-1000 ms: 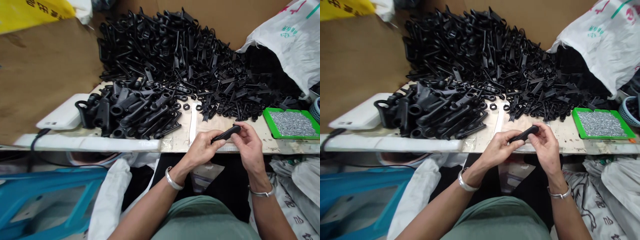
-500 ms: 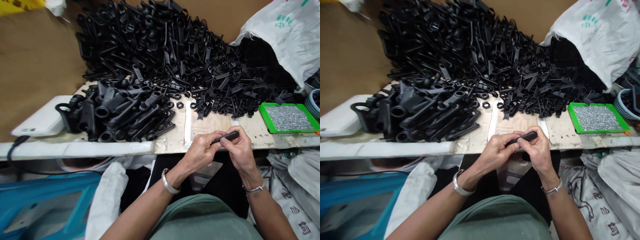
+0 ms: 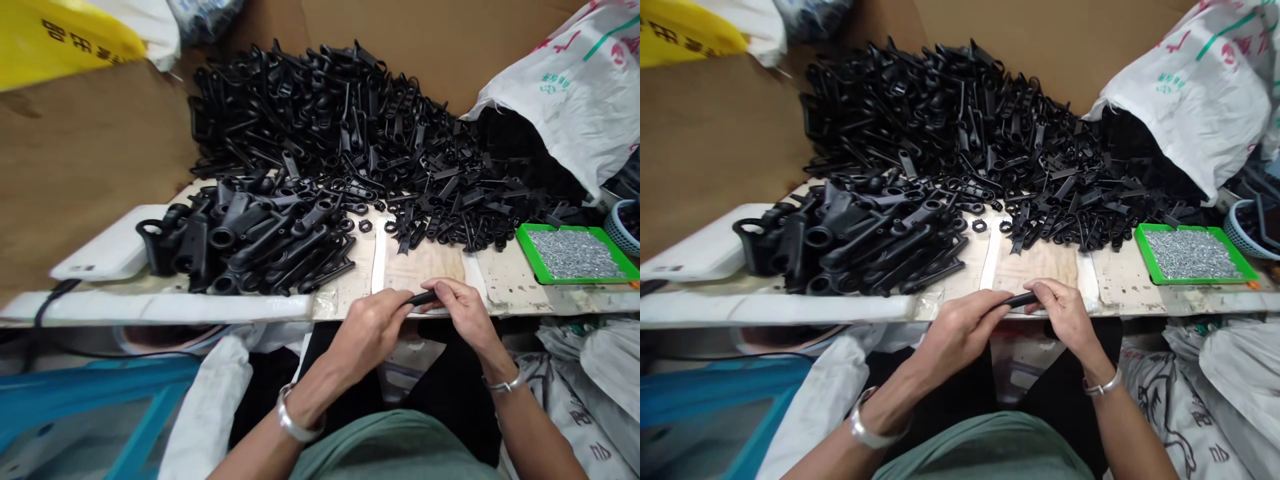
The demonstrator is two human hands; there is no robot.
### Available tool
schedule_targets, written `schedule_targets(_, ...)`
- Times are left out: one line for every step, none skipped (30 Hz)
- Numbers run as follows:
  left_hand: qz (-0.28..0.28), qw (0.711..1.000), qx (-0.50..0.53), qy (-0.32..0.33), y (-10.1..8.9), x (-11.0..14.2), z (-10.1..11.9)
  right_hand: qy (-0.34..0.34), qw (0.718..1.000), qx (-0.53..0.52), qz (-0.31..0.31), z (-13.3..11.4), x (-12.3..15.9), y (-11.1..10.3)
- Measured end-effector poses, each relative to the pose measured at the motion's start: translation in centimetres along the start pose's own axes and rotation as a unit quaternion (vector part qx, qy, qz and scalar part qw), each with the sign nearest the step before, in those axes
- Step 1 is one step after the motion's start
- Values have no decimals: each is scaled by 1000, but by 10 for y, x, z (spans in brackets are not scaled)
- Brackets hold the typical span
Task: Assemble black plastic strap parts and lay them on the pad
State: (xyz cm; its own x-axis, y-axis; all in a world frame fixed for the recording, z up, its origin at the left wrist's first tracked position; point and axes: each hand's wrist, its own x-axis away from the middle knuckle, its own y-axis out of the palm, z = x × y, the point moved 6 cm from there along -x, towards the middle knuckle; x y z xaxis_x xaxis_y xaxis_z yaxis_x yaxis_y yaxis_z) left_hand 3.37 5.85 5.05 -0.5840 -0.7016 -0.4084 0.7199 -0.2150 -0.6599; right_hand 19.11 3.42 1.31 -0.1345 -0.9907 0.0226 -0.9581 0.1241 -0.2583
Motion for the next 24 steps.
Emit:
schedule_targets(47,995,-72,48,-12,5,1,-11,1000,16,-9,-2,-6,-2)
schedule_targets(99,981,-142,88,-25,11,1,-23,999,43,2,-5,-13,-7)
schedule_targets(152,960,-203,116,-39,15,-1,-34,996,80,26,-8,-20,-14)
schedule_targets(199,939,-251,126,-53,19,-6,-44,989,129,59,-12,-28,-22)
schedule_targets(236,922,-282,118,-67,20,-14,-54,976,190,95,-18,-36,-30)
schedule_targets(263,912,-300,99,-81,19,-25,-67,955,260,127,-24,-44,-35)
schedule_targets(282,905,-311,70,-92,17,-37,-78,928,332,149,-30,-52,-37)
schedule_targets(294,900,-319,38,-102,14,-49,-87,897,402,162,-37,-59,-35)
schedule_targets(297,897,-326,5,-110,10,-60,-90,864,467,165,-42,-66,-31)
schedule_targets(291,898,-330,-30,-115,5,-71,-84,834,522,160,-45,-74,-25)
schedule_targets(279,900,-330,-61,-117,1,-79,-70,809,565,149,-47,-80,-19)
schedule_targets(261,905,-323,-92,-118,-3,-86,-51,790,595,136,-46,-86,-14)
schedule_targets(242,912,-310,-117,-118,-6,-91,-33,777,615,127,-45,-90,-10)
schedule_targets(226,919,-292,-137,-118,-9,-94,-20,770,626,121,-43,-93,-8)
schedule_targets(223,923,-274,-151,-118,-10,-95,-15,769,628,120,-41,-95,-7)
schedule_targets(226,926,-259,-157,-118,-10,-95,-18,773,621,126,-39,-95,-9)
schedule_targets(230,928,-246,-160,-117,-9,-94,-29,784,605,138,-38,-94,-12)
schedule_targets(238,928,-239,-156,-117,-8,-91,-45,799,579,156,-37,-92,-18)
schedule_targets(256,925,-241,-143,-116,-6,-87,-63,818,543,181,-36,-88,-25)
schedule_targets(277,920,-249,-122,-114,-5,-80,-81,836,500,209,-37,-82,-33)
schedule_targets(297,915,-258,-91,-110,-3,-71,-99,853,455,235,-37,-74,-41)
schedule_targets(311,912,-263,-52,-103,-2,-61,-117,869,412,250,-39,-65,-47)
schedule_targets(317,911,-264,-10,-94,-2,-49,-136,883,374,248,-41,-56,-50)
schedule_targets(302,919,-253,29,-82,-4,-37,-155,900,342,222,-43,-47,-50)
